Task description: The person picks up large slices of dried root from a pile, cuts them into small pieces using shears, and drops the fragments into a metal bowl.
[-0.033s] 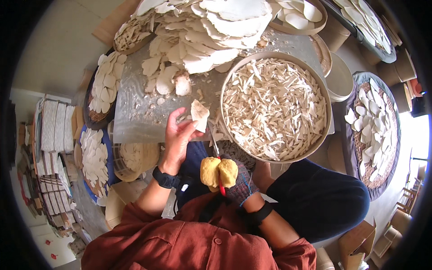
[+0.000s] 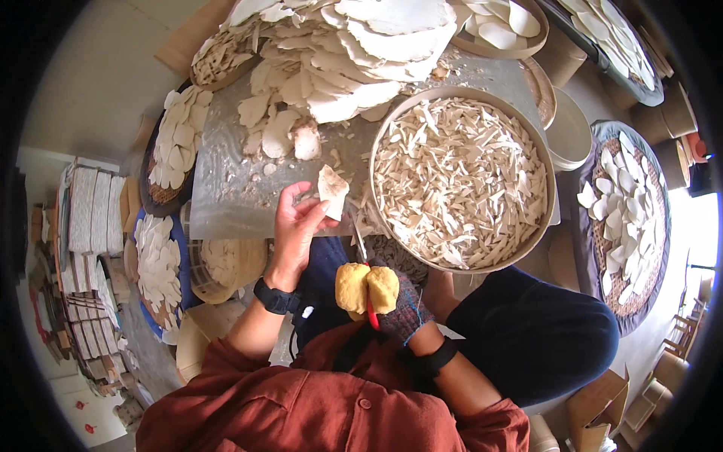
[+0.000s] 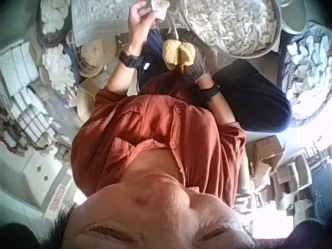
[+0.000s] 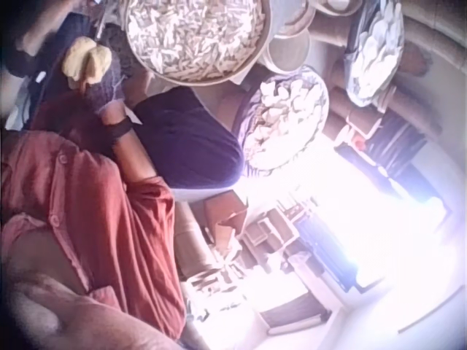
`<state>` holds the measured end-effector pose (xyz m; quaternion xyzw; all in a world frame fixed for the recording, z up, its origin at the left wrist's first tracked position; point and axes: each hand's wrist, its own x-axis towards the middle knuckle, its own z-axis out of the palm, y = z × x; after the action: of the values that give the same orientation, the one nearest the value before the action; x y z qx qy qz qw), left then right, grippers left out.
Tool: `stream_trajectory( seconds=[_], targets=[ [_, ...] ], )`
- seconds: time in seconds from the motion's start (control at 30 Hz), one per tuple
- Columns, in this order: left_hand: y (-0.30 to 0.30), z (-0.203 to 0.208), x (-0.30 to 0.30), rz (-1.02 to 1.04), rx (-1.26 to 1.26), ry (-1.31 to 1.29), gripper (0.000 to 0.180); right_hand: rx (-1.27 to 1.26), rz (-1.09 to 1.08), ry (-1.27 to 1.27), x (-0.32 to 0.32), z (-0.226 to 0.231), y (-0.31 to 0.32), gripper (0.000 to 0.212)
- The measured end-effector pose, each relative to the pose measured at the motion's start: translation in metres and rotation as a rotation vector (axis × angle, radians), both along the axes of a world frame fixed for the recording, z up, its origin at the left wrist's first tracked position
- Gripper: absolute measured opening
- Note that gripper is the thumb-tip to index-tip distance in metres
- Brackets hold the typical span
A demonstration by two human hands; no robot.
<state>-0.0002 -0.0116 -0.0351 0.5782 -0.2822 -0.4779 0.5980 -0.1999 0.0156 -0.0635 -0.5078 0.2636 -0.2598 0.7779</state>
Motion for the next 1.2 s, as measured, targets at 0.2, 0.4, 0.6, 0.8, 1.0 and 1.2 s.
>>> stream_trajectory(
  seconds=[0.2,0.4,0.6,0.8,1.0,1.2],
  targets=[
    [0.004,0.018,0.006,-0.278,0.03,-0.103,0.026,-0.52,0.172,0.22,-0.002,-0.032,-0.003,0.041],
    [0.004,0.003,0.008,-0.174,0.11,0.043,0.02,-0.077,0.097,0.019,0.004,-0.019,0.0,0.037],
    [0.001,-0.011,0.02,-0.199,0.18,0.111,0.015,-0.224,0.047,0.252,0.008,-0.02,0.001,0.026],
    [0.03,0.011,0.083,-0.111,0.142,-0.107,0.016,-0.315,-0.003,0.236,0.008,-0.003,0.003,0.03],
    [0.084,0.035,0.263,0.39,0.16,-1.167,0.024,-0.166,0.09,0.22,0.007,-0.02,0.009,0.029],
    [0.01,0.001,0.183,0.008,0.061,-1.012,0.039,-0.215,0.151,0.241,0.016,-0.01,0.009,0.034]
  ],
)
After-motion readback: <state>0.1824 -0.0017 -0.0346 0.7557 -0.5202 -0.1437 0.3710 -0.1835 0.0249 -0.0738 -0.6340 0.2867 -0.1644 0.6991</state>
